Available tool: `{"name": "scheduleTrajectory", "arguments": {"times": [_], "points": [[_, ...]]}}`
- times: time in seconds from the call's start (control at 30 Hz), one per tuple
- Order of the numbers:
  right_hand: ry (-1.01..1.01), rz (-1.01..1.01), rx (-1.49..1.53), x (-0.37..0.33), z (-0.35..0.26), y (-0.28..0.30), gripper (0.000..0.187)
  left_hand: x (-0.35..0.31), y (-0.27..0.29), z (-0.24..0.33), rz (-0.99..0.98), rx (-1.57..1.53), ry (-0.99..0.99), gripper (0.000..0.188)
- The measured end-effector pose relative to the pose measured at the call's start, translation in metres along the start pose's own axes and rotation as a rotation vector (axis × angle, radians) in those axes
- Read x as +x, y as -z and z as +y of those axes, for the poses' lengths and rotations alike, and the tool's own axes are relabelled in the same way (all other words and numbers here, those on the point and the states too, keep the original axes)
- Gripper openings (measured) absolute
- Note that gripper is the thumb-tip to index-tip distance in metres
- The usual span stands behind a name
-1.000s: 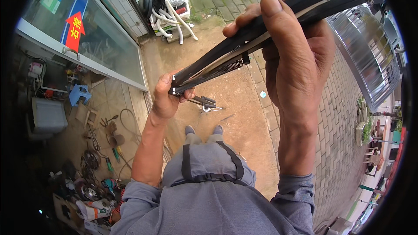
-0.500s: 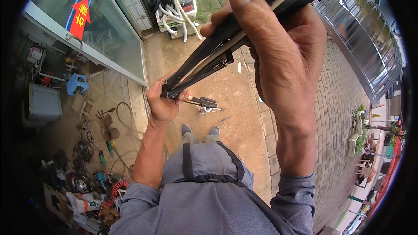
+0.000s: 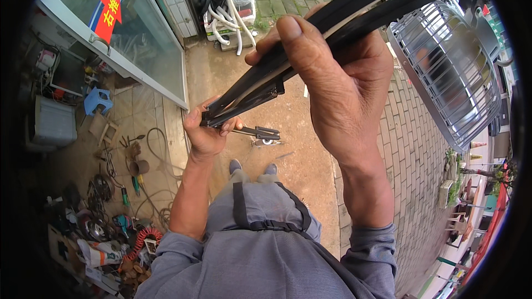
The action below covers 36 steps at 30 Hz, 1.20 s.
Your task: The person assembles a black tripod by unfolding its legs and extending the center column. They then attach a purple cylindrical object to the top of the tripod and secure it with a string. The person repeatedly adjusts the tripod's legs and center column throughout the process.
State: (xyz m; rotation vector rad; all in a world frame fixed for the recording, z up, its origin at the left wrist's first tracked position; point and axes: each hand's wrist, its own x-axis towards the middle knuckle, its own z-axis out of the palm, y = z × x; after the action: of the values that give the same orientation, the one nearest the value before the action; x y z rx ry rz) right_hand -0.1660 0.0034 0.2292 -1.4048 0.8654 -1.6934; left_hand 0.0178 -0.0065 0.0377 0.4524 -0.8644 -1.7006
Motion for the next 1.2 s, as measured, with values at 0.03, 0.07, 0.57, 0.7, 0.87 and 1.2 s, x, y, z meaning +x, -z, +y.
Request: {"name": "scheduleTrajectory", "arguments": {"times": [0.03, 0.07, 0.57, 0.7, 0.87, 1.2], "points": [[-0.018, 0.001, -0.009, -0.001, 0.001, -0.004, 0.023, -0.001, 0.005, 0.0, 0.003, 0.003, 0.0, 0.071], [-0.035, 0.001, -0.018, -0.001, 0.001, -0.007, 0.023, -0.002, 0.008, 0.001, 0.007, 0.006, -0.001, 0.071], [-0.098, -0.03, 0.106, 0.002, -0.001, -0.003, 0.021, 0.001, 0.005, -0.006, 0.099, 0.039, 0.071, 0.072], [-0.084, -0.064, 0.086, 0.004, 0.0, -0.001, 0.017, 0.003, 0.011, -0.003, -0.02, 0.101, 0.072, 0.099], [-0.08, -0.052, 0.063, 0.002, -0.002, -0.001, 0.016, 0.003, 0.009, -0.001, -0.073, 0.03, 0.052, 0.102], [-0.095, 0.035, 0.124, -0.001, -0.006, 0.007, 0.013, 0.002, 0.012, 0.021, -0.22, 0.264, 0.137, 0.052]]}}
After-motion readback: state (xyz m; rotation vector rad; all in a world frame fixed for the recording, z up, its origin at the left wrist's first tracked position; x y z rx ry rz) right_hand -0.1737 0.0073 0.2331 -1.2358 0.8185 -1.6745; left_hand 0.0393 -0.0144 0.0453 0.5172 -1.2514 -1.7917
